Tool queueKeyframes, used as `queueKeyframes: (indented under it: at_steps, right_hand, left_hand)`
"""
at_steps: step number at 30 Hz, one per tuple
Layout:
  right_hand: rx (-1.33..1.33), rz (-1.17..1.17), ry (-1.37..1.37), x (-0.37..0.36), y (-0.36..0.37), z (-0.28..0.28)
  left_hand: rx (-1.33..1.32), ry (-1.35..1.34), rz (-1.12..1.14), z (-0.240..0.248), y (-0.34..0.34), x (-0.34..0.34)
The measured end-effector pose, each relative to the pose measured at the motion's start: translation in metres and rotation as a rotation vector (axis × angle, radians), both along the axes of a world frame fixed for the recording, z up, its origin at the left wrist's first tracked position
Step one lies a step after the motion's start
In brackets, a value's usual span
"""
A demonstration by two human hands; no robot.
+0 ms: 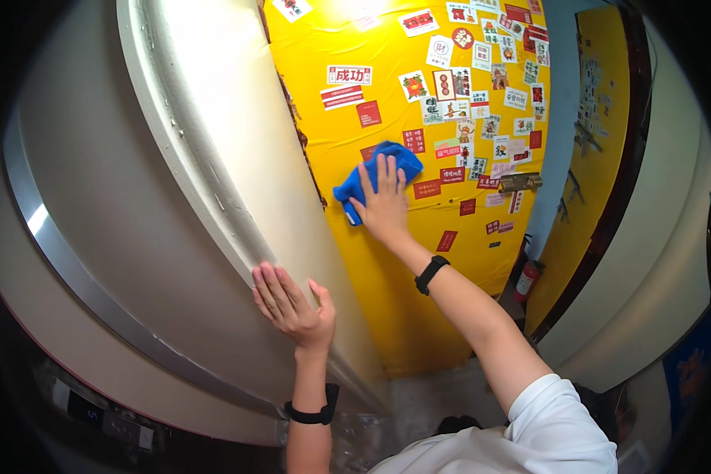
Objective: Cleaning the surface and frame of an elevator door using a blue cloth.
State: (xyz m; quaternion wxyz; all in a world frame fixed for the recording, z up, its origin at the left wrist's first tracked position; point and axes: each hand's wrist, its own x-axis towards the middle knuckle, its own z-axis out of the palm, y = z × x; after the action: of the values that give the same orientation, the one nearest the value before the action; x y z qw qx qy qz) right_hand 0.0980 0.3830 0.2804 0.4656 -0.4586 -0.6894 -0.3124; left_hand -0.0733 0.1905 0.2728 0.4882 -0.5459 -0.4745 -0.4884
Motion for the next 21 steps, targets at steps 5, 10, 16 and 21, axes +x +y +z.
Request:
queueKeyframes:
  at_steps: [5,10,16,21]
  right_hand:
    - [-0.014,-0.139,0.121,0.058,-0.008,-0.017]
    - [0.106,-0.429,0.389,0.145,-0.005,-0.015]
    - [0.033,-0.431,0.377,0.169,-0.004,-0.007]
    - [0.057,-0.559,0.604,0.181,0.025,0.016]
  left_hand:
    - [0.008,0.001,-0.001,0.000,-0.002,-0.002]
    - [0.012,-0.005,-0.040,0.001,-0.003,0.002]
    - [0.037,-0.005,0.000,-0.002,-0.001,-0.004]
    - [0.022,-0.003,-0.003,-0.002,-0.002,-0.001]
